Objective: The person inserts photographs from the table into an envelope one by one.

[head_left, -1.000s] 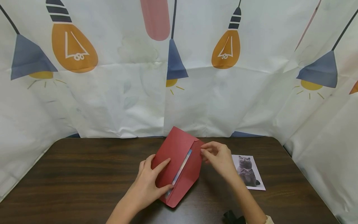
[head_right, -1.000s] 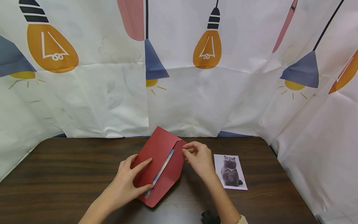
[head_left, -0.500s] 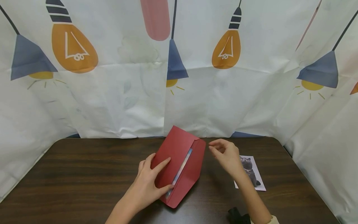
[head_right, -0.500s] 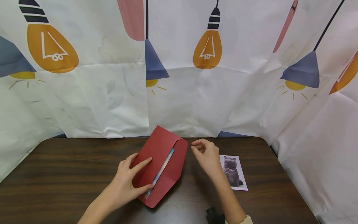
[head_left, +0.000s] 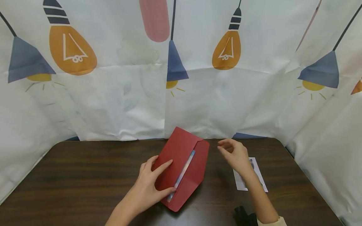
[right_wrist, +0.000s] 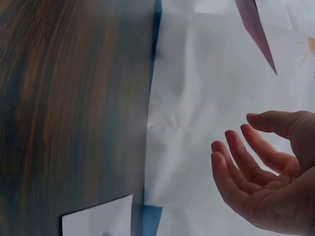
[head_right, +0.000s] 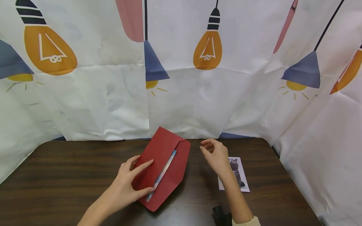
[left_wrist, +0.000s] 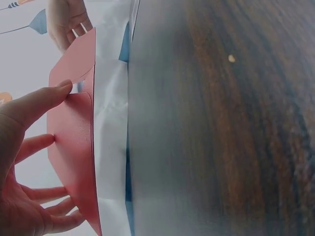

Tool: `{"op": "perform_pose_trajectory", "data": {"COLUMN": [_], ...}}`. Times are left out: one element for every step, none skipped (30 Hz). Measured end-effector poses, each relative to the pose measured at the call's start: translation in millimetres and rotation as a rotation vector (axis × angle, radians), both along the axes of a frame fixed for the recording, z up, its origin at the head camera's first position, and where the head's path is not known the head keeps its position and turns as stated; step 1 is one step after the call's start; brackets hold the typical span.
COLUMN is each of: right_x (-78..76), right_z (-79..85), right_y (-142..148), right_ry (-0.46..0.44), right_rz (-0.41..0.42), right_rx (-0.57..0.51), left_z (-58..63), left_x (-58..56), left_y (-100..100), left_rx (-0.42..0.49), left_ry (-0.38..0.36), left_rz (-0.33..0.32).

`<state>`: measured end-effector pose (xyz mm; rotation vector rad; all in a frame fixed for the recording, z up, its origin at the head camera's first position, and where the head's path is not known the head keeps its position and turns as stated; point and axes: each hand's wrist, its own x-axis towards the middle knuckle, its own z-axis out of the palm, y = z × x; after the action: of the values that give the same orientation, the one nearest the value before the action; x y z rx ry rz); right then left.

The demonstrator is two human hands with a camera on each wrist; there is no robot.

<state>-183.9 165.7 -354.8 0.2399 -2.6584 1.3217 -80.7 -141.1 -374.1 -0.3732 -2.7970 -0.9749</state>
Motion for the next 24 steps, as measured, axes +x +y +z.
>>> {"op": "perform_pose_trajectory", "data": {"right_x": [-0.6,-1.2,-1.8,-2.3,-2.7,-3.0,-3.3,-3.5,-3.6,-3.6,-3.5,-3.5,-3.4,-3.4,-3.7,-3.8,-4.2,-4.5,-4.9,-5.4,-6.0,-6.3,-6.9,-7.1], "right_z": [-0.8,-1.6,-2.3,-2.8,-3.0,-3.3,-3.4,-3.5,-3.4,-3.3,-3.2,-3.1,-2.9,-2.8,-2.7,-2.7,-2.7,-2.8,-2.9,-3.1,-3.5,-4.0,-4.5,-5.2], "right_y": [2.0,4.0,5.9,7.8,9.7,11.5,13.3,15.0,16.5,17.9,19.1,20.2,21.1,21.9,22.7,23.4,24.1,24.8,25.6,26.5,27.6,28.7,30.1,31.6], "right_ry": [-0.002,-0.005,-0.009,-0.013,-0.018,-0.024,-0.029,-0.035,-0.043,-0.05,-0.057,-0.064,-0.072,-0.079,-0.085,-0.091,-0.095,-0.102,-0.107,-0.111,-0.116,-0.119,-0.12,-0.122], "right_rz": [-0.001,-0.003,-0.005,-0.007,-0.007,-0.009,-0.011,-0.012,-0.012,-0.012,-0.011,-0.011,-0.009,-0.007,-0.004,-0.002,0.001,0.003,0.005,0.007,0.01,0.012,0.014,0.016], "right_rx": [0.004,0.007,0.009,0.012,0.017,0.02,0.025,0.028,0.031,0.035,0.039,0.042,0.044,0.047,0.051,0.056,0.061,0.066,0.071,0.077,0.083,0.09,0.101,0.11], "left_z": [-0.6,-1.0,-1.5,-1.5,-1.6,-1.5,-1.2,-0.8,-0.6,-0.4,-0.2,-0.1,0.0,0.1,0.1,0.2,0.3,0.4,0.5,0.7,0.8,0.9,0.9,1.0], "left_x": [0.1,0.3,0.3,0.4,0.4,0.3,0.2,0.3,0.3,0.4,0.5,0.5,0.5,0.4,0.1,-0.1,-0.3,-0.5,-0.7,-0.8,-0.9,-0.9,-1.0,-1.0], "left_y": [-0.1,-0.2,-0.1,-0.1,-0.2,-0.3,-0.4,-0.7,-0.9,-1.2,-1.6,-1.9,-2.2,-2.5,-2.7,-2.9,-3.1,-3.3,-3.6,-3.8,-4.1,-4.3,-4.5,-4.7], "left_rx": [0.001,0.003,0.005,0.006,0.006,0.005,0.004,0.003,0.002,0.001,0.001,0.002,0.003,0.004,0.005,0.008,0.01,0.012,0.013,0.014,0.015,0.016,0.016,0.016], "left_ry": [0.001,0.002,0.003,0.001,0.0,0.001,-0.001,0.0,0.001,0.003,0.004,0.005,0.006,0.007,0.007,0.008,0.009,0.01,0.012,0.015,0.018,0.023,0.027,0.03], "left_rz": [0.0,-0.001,-0.002,-0.002,-0.002,-0.002,-0.001,0.0,0.001,0.002,0.003,0.003,0.003,0.003,0.003,0.004,0.004,0.005,0.007,0.008,0.009,0.01,0.011,0.011]}}
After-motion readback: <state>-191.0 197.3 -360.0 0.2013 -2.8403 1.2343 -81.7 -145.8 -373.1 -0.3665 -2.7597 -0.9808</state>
